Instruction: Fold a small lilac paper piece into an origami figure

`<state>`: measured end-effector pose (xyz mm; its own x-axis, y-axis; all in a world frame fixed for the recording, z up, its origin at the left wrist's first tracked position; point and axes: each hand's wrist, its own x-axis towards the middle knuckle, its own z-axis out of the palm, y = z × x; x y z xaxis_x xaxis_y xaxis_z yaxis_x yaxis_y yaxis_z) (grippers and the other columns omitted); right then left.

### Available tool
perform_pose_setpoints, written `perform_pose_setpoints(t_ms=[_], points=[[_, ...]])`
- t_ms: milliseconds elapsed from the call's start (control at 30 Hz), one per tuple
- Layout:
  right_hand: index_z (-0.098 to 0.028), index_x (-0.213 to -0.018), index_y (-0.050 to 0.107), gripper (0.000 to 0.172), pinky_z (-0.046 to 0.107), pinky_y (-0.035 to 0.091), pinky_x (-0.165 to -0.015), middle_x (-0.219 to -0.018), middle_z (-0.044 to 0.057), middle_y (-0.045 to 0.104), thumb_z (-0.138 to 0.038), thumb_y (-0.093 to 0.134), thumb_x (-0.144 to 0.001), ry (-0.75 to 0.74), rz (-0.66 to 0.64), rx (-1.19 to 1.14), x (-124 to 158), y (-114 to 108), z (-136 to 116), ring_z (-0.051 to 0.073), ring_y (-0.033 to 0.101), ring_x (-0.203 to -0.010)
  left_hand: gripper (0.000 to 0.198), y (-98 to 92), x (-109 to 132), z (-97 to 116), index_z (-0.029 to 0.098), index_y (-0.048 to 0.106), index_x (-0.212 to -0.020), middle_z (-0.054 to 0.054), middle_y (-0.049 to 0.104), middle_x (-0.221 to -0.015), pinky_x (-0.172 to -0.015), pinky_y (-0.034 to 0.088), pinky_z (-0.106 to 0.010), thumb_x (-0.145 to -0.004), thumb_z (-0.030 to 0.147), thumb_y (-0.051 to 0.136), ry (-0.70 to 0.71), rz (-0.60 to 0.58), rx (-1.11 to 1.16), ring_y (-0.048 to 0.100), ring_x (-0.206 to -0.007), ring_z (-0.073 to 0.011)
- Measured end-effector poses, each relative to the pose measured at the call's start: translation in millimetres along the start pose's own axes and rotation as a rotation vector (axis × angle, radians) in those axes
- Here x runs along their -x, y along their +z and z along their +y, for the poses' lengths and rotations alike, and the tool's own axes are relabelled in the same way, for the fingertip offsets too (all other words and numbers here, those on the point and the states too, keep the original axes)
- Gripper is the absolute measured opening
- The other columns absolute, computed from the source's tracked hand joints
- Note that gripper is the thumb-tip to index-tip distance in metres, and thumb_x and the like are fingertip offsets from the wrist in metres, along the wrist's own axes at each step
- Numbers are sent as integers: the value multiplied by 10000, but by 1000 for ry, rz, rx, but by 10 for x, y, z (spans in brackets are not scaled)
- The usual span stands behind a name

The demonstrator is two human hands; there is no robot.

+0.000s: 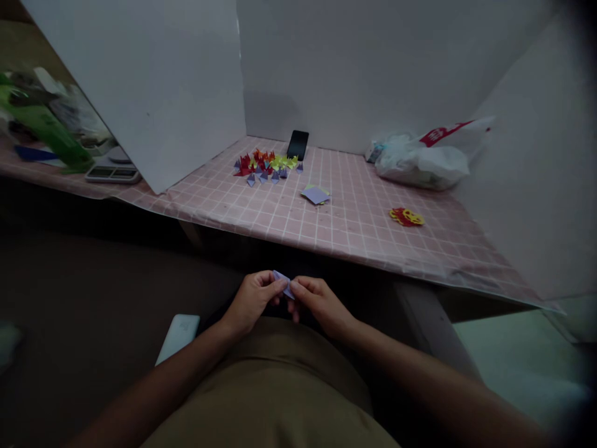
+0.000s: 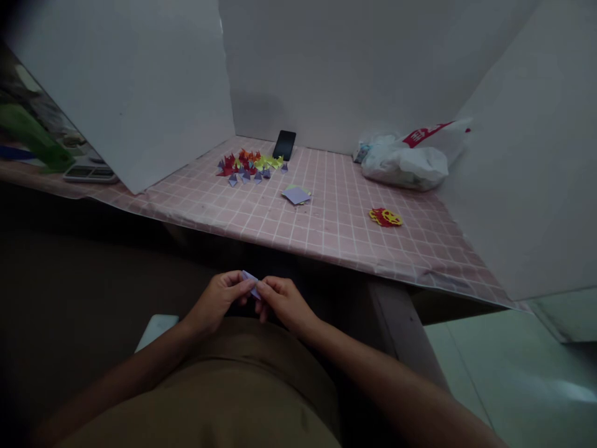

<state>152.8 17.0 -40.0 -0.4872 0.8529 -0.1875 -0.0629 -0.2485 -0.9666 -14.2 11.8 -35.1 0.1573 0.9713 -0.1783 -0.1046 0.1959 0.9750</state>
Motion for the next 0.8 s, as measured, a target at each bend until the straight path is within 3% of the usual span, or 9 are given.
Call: perform_pose_setpoints(t_ms=[367,567,800], points=[[-156,-742,622,347,229,416,-522,-646,-7,628,-474,630,-881,-80,30,140,21,-1,-45,93,546,-504,173,-39,-21,-65,156,658,-740,12,601,-654,-616,393,-241,-805,315,678,-10,-64,65,509,-614,-109],[-167,-789,622,266,249,436,-595,-684,-5,651,-415,644,-883,-104,53,48,0,-15,-45,99,562,-539,148,-38,-10,-13,158,664,-824,12,608,-673,-643,429,-251,-781,293,708,17,-69,96,543,-638,-118],[-172,-769,627,250,248,427,-580,-641,-17,632,-402,702,-834,-80,67,9,-1,-14,-54,102,554,-531,268,-32,11,-5,163,620,-941,13,631,-770,-665,457,-237,-731,254,759,51,-31,103,581,-698,-113]])
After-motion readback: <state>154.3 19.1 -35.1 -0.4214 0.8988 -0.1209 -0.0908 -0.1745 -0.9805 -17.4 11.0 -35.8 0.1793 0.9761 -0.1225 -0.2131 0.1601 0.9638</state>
